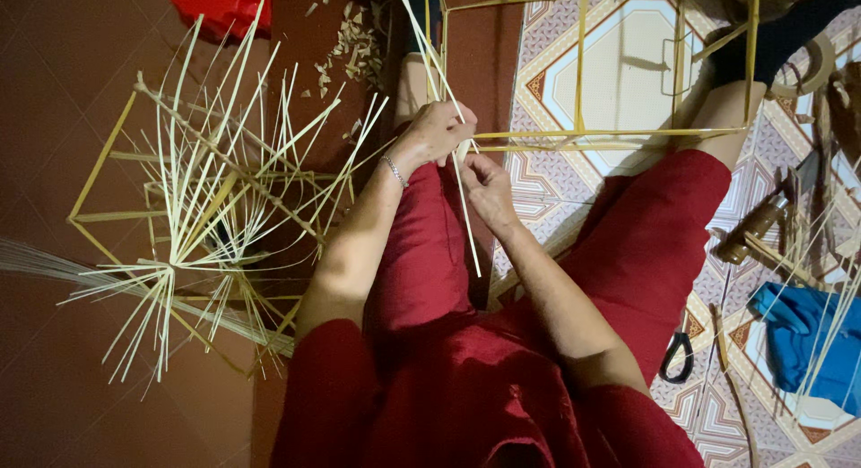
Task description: The person weaves thin bamboo strips into a geometric frame structure. They thread the strips through the frame, adjust the weave, and occasionally use a wooden mallet to tighten the connections.
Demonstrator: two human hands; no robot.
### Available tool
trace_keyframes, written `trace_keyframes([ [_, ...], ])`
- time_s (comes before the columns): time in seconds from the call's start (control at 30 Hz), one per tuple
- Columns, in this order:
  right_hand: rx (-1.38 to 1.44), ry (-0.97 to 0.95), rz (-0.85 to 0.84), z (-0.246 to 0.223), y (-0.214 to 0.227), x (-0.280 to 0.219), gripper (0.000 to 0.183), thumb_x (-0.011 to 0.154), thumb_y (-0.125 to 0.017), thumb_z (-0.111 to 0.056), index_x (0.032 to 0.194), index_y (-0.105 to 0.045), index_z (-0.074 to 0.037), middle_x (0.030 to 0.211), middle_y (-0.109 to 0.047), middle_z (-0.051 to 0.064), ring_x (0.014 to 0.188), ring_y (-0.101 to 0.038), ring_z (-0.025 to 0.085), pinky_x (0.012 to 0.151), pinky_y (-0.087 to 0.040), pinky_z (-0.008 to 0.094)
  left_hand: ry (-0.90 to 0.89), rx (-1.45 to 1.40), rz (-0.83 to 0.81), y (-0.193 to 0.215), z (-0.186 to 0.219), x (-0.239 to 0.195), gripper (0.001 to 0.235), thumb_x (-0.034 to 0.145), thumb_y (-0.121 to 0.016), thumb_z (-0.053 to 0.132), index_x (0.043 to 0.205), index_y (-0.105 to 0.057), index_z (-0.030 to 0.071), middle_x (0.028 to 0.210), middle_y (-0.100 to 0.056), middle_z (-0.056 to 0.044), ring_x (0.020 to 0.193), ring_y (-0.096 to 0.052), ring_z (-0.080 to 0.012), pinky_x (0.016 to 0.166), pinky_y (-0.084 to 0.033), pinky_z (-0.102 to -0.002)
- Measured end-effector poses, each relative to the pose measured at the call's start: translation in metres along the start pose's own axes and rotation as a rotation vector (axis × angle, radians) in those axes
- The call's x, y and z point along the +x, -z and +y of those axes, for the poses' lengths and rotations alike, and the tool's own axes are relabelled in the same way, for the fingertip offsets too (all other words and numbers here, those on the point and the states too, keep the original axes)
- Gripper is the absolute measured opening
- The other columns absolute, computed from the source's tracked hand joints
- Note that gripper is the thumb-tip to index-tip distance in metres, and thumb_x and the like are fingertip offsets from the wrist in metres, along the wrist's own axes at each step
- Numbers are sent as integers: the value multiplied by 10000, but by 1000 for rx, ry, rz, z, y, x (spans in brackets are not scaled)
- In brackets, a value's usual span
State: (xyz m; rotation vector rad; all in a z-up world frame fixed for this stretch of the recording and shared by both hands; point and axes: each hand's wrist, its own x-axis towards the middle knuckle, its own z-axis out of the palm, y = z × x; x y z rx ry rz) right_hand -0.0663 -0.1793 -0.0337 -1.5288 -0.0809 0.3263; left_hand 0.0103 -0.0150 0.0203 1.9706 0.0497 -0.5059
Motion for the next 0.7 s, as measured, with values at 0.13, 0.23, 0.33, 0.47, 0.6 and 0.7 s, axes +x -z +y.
trace_keyframes([
  [0.13,-406,232,87,5,-6,3,96,991,-669,-105,1035,-718,-35,958,-669,138,875,-665,263,790,-542,366,-12,-12,48,-6,0,-3,245,990,-579,159,1118,-711,-4,884,-776,-107,430,-607,-113,401,-511,-267],
  [0.23,-570,305,77,3,-8,8,78,961,-661,-69,1017,-714,-58,935,-639,169,859,-654,351,769,-523,420,-58,-52,55,-10,1,-7,252,994,-572,160,1119,-713,-7,973,-788,-82,422,-580,-104,408,-507,-263],
  [0.33,-602,306,30,-2,0,8,64,975,-669,-87,1012,-707,-52,933,-622,174,846,-643,352,760,-518,434,-64,-105,22,-11,-2,-9,261,1011,-556,171,1135,-701,-8,988,-785,-86,431,-564,-95,396,-488,-262],
  [0.47,-473,285,-20,-14,34,3,136,982,-653,-133,1013,-728,-24,922,-616,130,812,-619,281,704,-538,382,-59,-137,-83,-7,-6,-6,254,1027,-556,131,1227,-632,-5,965,-777,-114,428,-558,-105,385,-472,-258],
  [0.6,223,-418,26,-26,74,13,235,1043,-597,-266,907,-679,-92,764,-628,43,645,-560,145,586,-476,299,-131,-179,-126,-9,-7,-10,367,894,-555,-18,1258,-553,25,961,-754,-80,474,-581,-94,368,-467,-257],
  [0.7,569,-452,-111,-35,91,27,357,1120,-569,-328,856,-606,-91,706,-580,29,533,-495,122,474,-415,281,-151,-115,-71,-11,-6,-15,316,880,-603,-18,1182,-532,48,850,-708,-69,469,-559,-111,371,-450,-272],
])
